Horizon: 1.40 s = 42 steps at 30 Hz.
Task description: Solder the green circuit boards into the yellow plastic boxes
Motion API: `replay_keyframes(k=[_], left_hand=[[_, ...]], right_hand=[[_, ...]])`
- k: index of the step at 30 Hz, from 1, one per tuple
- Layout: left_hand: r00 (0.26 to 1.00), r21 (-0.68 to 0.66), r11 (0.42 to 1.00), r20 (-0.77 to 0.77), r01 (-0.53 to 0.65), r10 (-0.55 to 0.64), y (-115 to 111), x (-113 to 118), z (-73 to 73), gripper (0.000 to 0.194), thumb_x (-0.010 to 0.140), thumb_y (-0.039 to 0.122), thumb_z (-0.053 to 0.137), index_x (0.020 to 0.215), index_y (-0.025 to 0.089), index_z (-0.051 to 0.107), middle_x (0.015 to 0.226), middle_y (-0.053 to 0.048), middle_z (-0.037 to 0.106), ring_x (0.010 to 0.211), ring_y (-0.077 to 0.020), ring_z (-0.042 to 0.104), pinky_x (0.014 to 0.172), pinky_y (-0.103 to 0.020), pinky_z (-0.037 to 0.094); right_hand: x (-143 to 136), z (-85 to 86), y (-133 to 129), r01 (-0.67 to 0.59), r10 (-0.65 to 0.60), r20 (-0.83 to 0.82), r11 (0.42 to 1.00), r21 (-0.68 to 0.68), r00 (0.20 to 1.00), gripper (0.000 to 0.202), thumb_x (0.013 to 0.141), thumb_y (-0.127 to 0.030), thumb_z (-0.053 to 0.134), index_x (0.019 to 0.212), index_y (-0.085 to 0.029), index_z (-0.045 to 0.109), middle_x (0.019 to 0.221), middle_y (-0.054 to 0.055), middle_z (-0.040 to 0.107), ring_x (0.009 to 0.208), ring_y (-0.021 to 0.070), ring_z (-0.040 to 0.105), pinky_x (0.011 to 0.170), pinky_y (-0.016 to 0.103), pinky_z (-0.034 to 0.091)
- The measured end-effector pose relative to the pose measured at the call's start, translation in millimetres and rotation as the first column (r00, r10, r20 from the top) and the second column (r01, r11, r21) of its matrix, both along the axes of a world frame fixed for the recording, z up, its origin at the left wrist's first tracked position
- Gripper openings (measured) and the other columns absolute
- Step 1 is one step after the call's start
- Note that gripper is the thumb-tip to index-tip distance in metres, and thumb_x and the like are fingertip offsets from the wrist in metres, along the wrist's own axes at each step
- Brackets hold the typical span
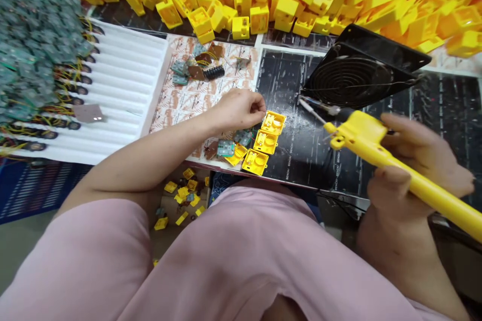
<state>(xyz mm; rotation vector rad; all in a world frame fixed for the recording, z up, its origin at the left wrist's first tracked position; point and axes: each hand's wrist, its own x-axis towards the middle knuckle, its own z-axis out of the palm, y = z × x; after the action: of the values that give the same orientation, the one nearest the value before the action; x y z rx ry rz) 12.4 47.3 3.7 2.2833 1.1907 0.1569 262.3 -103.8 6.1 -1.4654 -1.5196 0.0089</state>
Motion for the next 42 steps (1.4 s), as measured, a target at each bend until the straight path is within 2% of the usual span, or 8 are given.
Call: replay_keyframes(k=[3, 5, 10, 18, 26, 32, 37, 42], left_hand=[[0.996, 0.046, 0.999, -0.084, 0.027, -0.023, 2, 6, -1.9, 0.018, 0.079, 0.02, 0.058, 0.085, 0.017, 0.075, 0.071, -0.001, 0.071, 0.065, -0.0138, 0.062, 0.07, -0.027, 0.047], [0.991, 0.076, 0.996, -0.135, 0.036, -0.025, 2, 8, -2.2, 0.019, 0.079, 0.021, 0.058, 0.085, 0.017, 0.076, 0.072, -0.002, 0.072, 0.066, -0.0154, 0.063, 0.072, -0.029, 0.048], [0.976, 0.119, 0.991, -0.212, 0.068, -0.042, 2, 10, -3.4, 0.023, 0.081, 0.025, 0.055, 0.089, 0.017, 0.076, 0.076, -0.004, 0.073, 0.074, -0.0197, 0.066, 0.075, -0.032, 0.049], [0.971, 0.236, 0.963, -0.228, 0.132, -0.077, 1, 8, -10.7, 0.03, 0.081, 0.028, 0.049, 0.088, 0.016, 0.076, 0.077, -0.007, 0.073, 0.083, -0.0261, 0.069, 0.08, -0.038, 0.049], [0.933, 0.276, 0.936, -0.339, 0.219, -0.118, -1, 12, -2.4, 0.031, 0.082, 0.029, 0.047, 0.089, 0.018, 0.075, 0.078, -0.009, 0.072, 0.087, -0.0282, 0.067, 0.079, -0.04, 0.045], [0.879, 0.288, 0.911, -0.457, 0.295, -0.14, -3, 16, 5.9, 0.033, 0.085, 0.027, 0.044, 0.088, 0.016, 0.076, 0.073, -0.01, 0.067, 0.086, -0.0294, 0.066, 0.076, -0.04, 0.044], [0.885, 0.341, 0.887, -0.442, 0.313, -0.142, -2, 16, 4.0, 0.032, 0.083, 0.026, 0.045, 0.085, 0.016, 0.076, 0.066, -0.008, 0.064, 0.08, -0.0273, 0.064, 0.068, -0.036, 0.04], [0.885, 0.357, 0.874, -0.44, 0.33, -0.154, -7, 15, 5.0, 0.035, 0.087, 0.024, 0.042, 0.088, 0.015, 0.076, 0.071, -0.01, 0.068, 0.086, -0.0291, 0.065, 0.069, -0.038, 0.041]], right_hand=[[-3, -9.4, -1, 0.08, -0.055, -0.157, 0.984, 0.161, 0.986, 0.038, 0.089, -0.06, 0.063, 0.108, -0.031, 0.079, 0.072, 0.002, 0.07, 0.054, 0.0177, 0.061, 0.044, 0.031, 0.045], [-8, -15.2, -1, 0.045, -0.028, -0.181, 0.995, 0.091, 0.983, 0.028, 0.09, -0.047, 0.067, 0.109, -0.03, 0.078, 0.073, 0.001, 0.071, 0.054, 0.0165, 0.062, 0.046, 0.03, 0.048], [-18, -19.3, -7, -0.11, 0.111, 0.12, 0.994, -0.016, 0.986, 0.037, 0.083, -0.031, 0.077, 0.119, -0.027, 0.069, 0.093, 0.001, 0.078, 0.066, 0.0149, 0.07, 0.061, 0.027, 0.058], [-25, -23.3, 1, -0.235, 0.215, 0.233, 0.97, 0.061, 0.948, 0.023, 0.08, -0.028, 0.081, 0.091, -0.028, 0.06, 0.075, -0.003, 0.075, 0.059, 0.0156, 0.07, 0.047, 0.027, 0.051], [-26, -13.7, 9, -0.358, 0.322, 0.325, 0.932, 0.055, 0.889, 0.026, 0.077, -0.021, 0.084, 0.086, -0.026, 0.06, 0.071, -0.003, 0.074, 0.059, 0.0153, 0.071, 0.046, 0.026, 0.05], [-14, -7.0, -4, -0.198, 0.199, 0.216, 0.98, -0.025, 0.956, 0.024, 0.079, -0.02, 0.082, 0.09, -0.028, 0.062, 0.083, -0.003, 0.076, 0.066, 0.0168, 0.072, 0.054, 0.029, 0.058], [-11, -13.0, -4, -0.247, 0.236, 0.178, 0.968, 0.046, 0.955, 0.028, 0.074, -0.018, 0.085, 0.087, -0.027, 0.062, 0.078, -0.005, 0.074, 0.065, 0.0168, 0.072, 0.052, 0.028, 0.057], [-14, -12.8, -2, -0.182, 0.175, 0.203, 0.983, 0.017, 0.963, 0.031, 0.077, -0.026, 0.084, 0.102, -0.028, 0.067, 0.083, -0.004, 0.076, 0.064, 0.0161, 0.072, 0.057, 0.028, 0.059]])
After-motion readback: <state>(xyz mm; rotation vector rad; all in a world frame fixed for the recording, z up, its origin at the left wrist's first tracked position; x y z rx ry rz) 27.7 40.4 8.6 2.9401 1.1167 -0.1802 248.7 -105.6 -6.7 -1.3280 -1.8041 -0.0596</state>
